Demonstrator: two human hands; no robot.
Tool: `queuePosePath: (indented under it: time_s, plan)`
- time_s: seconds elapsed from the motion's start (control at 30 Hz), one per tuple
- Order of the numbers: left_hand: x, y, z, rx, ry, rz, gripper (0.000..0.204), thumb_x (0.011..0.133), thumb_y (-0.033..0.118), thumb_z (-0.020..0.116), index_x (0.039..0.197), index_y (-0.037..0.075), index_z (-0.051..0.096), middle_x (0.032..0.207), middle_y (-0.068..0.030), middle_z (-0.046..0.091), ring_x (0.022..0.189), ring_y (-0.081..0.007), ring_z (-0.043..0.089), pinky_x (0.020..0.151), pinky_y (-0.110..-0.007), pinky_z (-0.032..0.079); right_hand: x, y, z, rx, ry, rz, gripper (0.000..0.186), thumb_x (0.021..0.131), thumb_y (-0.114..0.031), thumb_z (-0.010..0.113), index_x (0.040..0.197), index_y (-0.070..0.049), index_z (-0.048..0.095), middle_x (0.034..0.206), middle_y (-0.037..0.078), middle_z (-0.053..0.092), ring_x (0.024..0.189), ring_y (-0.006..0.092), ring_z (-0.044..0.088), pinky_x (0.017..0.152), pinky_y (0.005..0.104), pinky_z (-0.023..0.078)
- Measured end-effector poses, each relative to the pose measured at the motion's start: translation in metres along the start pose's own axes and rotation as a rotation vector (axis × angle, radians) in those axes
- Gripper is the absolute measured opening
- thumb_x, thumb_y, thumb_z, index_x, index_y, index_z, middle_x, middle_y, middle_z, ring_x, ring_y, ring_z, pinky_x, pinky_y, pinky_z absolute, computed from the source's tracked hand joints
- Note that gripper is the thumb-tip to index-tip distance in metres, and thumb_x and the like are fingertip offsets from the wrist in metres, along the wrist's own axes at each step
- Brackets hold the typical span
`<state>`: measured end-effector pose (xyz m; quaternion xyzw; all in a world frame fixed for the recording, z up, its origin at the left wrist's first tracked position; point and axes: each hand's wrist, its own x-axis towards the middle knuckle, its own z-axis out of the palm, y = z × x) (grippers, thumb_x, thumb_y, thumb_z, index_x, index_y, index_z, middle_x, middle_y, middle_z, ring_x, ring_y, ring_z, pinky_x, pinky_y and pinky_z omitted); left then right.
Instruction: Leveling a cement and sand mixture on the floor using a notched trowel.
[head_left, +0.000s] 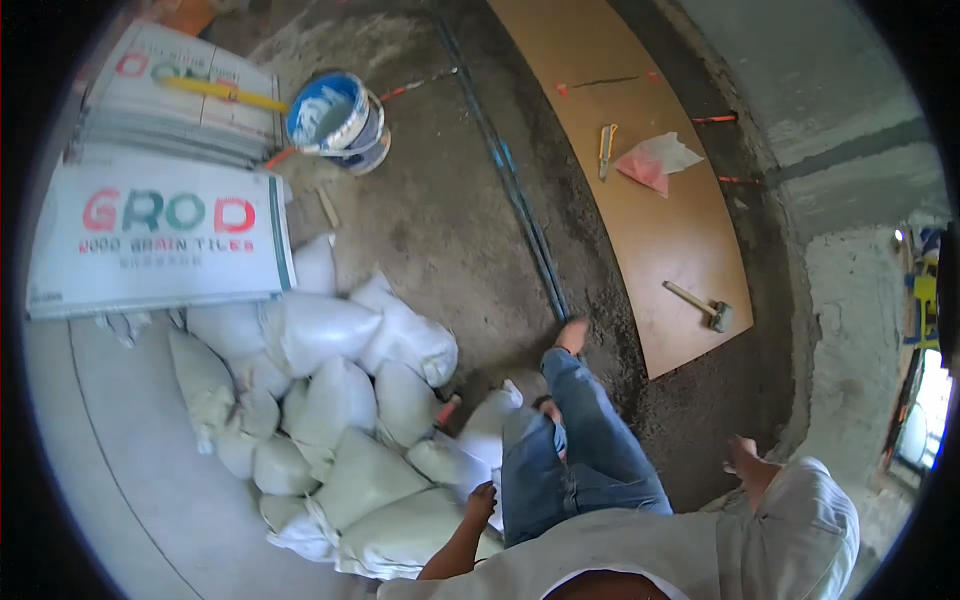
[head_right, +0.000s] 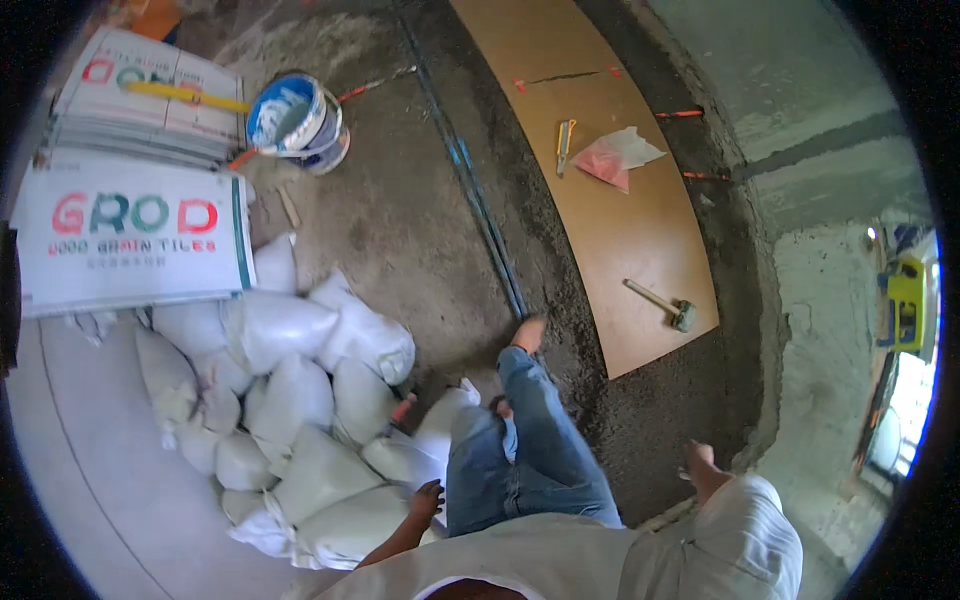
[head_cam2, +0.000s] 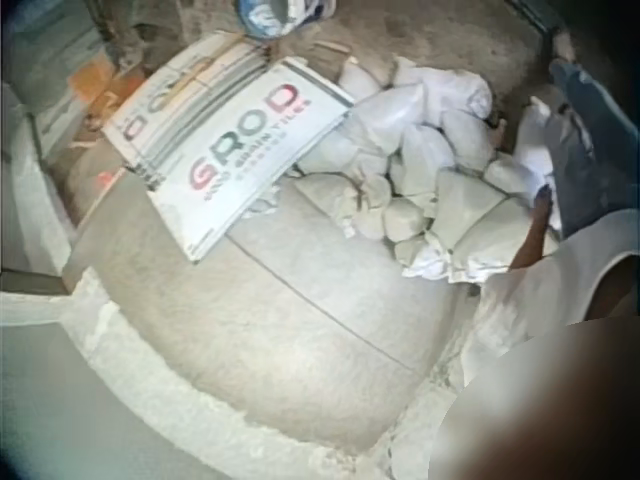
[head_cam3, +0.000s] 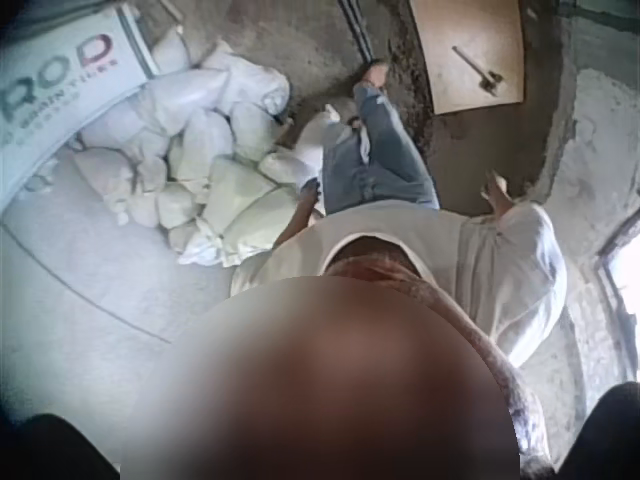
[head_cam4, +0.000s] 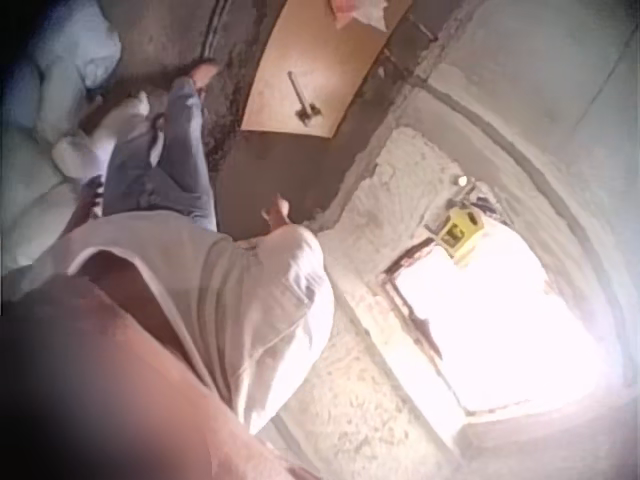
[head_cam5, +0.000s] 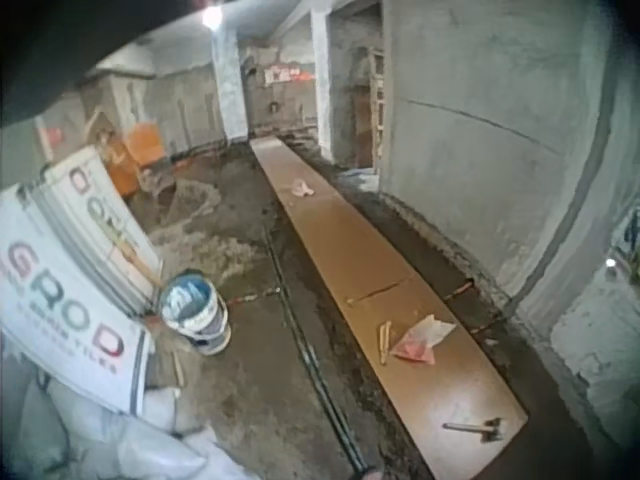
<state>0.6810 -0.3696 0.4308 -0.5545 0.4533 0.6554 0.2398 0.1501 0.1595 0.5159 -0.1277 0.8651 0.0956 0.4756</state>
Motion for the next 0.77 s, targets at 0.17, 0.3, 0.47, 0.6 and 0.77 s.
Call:
queuePosePath:
  time_s: [0.17, 0.3, 0.47, 0.6, 0.77]
  plan:
    - [-0.091, 0.082, -0.117, -0.177, 0.216, -0.274, 0.037, 0.086, 0.024, 0.051, 0.120, 0.010, 0.055, 0.090, -0.0053, 0.058, 0.069, -0.0173, 0.057, 0.053, -0.029, 0.046, -0.048, -0.254, -0.019, 1.336, 0.085, 1.232, 0.022, 0.087, -0.012, 0.051, 0.106, -0.019, 0.058, 0.106, 0.001, 0.055, 0.092, 0.0171, 0.057, 0.070, 0.0344, 0.046]
    - [-0.085, 0.191, -0.179, -0.078, 0.135, -0.332, 0.038, 0.084, 0.028, 0.054, 0.117, 0.010, 0.055, 0.095, -0.0056, 0.059, 0.075, -0.0207, 0.058, 0.064, -0.038, 0.048, -0.091, -0.396, -0.056, 1.032, -0.103, 0.358, 0.022, 0.080, -0.020, 0.061, 0.089, 0.000, 0.063, 0.076, 0.008, 0.062, 0.066, 0.0186, 0.061, 0.055, 0.0340, 0.049]
    - [0.014, 0.336, -0.305, 0.700, 0.139, 0.083, 0.032, 0.085, 0.021, 0.056, 0.113, 0.005, 0.059, 0.098, -0.0117, 0.065, 0.089, -0.0222, 0.061, 0.079, -0.033, 0.048, -0.130, -0.480, -0.048, 1.713, 0.094, 0.281, 0.019, 0.081, -0.019, 0.059, 0.087, -0.002, 0.057, 0.069, 0.006, 0.056, 0.056, 0.0166, 0.057, 0.048, 0.0312, 0.047]
    - [0.028, 0.502, -0.245, 0.822, -0.068, 0.534, 0.039, 0.087, 0.021, 0.056, 0.118, -0.003, 0.054, 0.106, -0.0095, 0.062, 0.088, -0.0186, 0.060, 0.075, -0.027, 0.047, -0.208, -0.502, 0.022, 1.992, 0.177, 0.644, 0.022, 0.081, -0.022, 0.056, 0.093, -0.003, 0.057, 0.073, 0.008, 0.060, 0.058, 0.0191, 0.061, 0.049, 0.0300, 0.049]
    - [0.011, 0.595, -0.125, 1.042, -0.286, 0.415, 0.043, 0.087, 0.023, 0.057, 0.125, 0.003, 0.050, 0.099, -0.0031, 0.059, 0.075, -0.0108, 0.057, 0.058, -0.022, 0.044, -0.280, -0.573, 0.167, 2.287, 0.286, 1.092, 0.023, 0.077, -0.019, 0.057, 0.092, -0.002, 0.056, 0.074, 0.012, 0.061, 0.055, 0.0229, 0.061, 0.047, 0.0365, 0.051]
